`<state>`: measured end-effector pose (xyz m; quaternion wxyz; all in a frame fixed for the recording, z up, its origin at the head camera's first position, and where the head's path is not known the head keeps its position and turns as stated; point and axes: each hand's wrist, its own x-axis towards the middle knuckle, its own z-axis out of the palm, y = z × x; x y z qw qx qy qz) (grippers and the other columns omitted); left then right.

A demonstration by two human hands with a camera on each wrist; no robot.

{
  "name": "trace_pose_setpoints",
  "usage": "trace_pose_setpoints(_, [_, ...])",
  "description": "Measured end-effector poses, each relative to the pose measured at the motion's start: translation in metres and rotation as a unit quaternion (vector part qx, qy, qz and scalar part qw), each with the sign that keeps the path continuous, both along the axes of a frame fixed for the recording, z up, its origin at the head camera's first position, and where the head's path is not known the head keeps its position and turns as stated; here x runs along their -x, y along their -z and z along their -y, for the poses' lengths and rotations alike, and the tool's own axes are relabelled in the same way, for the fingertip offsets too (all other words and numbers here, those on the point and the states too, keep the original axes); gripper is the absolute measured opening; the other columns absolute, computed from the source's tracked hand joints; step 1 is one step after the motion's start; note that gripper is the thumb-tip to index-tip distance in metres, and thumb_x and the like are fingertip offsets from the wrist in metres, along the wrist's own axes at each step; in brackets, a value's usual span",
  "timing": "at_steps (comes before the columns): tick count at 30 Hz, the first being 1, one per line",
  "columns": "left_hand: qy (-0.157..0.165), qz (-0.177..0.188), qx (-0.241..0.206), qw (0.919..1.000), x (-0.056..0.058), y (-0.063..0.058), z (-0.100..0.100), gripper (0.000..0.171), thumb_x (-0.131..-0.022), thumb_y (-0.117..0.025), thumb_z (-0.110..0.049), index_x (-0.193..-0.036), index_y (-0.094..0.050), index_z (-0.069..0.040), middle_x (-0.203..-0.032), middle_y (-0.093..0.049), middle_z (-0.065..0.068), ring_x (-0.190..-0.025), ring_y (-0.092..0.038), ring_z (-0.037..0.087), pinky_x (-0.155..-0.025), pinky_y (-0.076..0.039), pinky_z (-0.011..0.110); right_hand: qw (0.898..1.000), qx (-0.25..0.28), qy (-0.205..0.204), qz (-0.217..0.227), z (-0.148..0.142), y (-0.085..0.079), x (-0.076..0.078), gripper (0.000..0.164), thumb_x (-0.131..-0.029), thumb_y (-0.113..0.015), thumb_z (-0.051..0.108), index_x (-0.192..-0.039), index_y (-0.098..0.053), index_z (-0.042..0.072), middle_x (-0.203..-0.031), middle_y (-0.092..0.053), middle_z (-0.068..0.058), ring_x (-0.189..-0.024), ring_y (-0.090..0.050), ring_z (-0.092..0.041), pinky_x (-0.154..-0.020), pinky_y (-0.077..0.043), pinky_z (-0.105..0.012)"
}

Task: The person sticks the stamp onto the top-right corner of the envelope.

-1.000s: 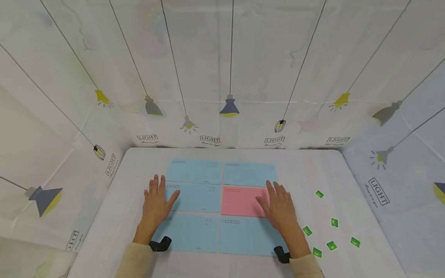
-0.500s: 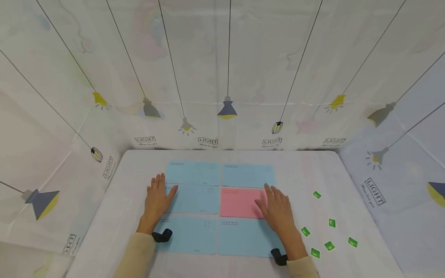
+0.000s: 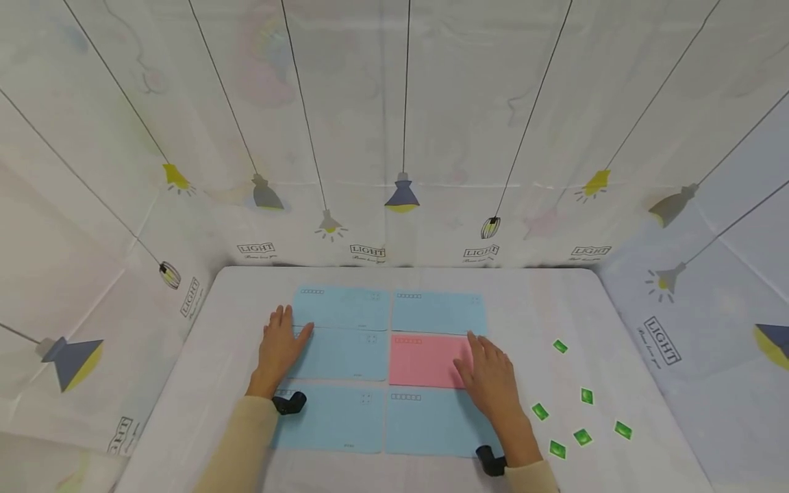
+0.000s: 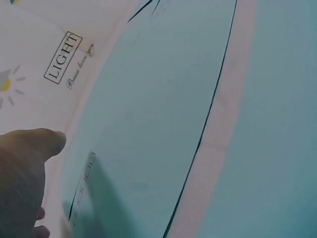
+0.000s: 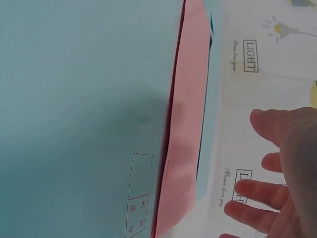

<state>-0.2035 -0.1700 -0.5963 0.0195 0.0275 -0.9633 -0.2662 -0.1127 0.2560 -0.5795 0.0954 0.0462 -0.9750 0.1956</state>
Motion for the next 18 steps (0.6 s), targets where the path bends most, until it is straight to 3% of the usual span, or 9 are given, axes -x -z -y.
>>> trace_pose_setpoints(8, [-0.003, 0.010, -0.016, 0.9998, 0.008, 0.006, 0.002, 0.080, -0.100, -0.056, -0.045, -0.153, -0.029, 0.008, -0.162, -0.023, 0.029, -0.153, -0.018, 0.046, -0.122, -0.018, 0.063, 1.000, 0.003, 0.005, -0.014, 0.002, 0.002, -0.001, 0.059, -0.097, -0.065, 0.028, -0.145, -0.047, -0.001, -0.139, -0.055, -0.028, -0.125, -0.054, -0.048, -0.102, -0.044, -0.066])
trace_pose_setpoints(18, [0.002, 0.014, -0.024, 0.9996, 0.014, 0.012, 0.001, 0.076, -0.099, -0.060, -0.041, -0.151, -0.035, 0.008, -0.160, -0.030, 0.029, -0.152, -0.023, 0.045, -0.123, -0.019, 0.061, 1.000, 0.003, 0.021, -0.001, 0.005, -0.001, -0.002, 0.051, -0.098, -0.063, 0.028, -0.139, -0.053, 0.000, -0.135, -0.058, -0.027, -0.123, -0.055, -0.046, -0.101, -0.044, -0.066])
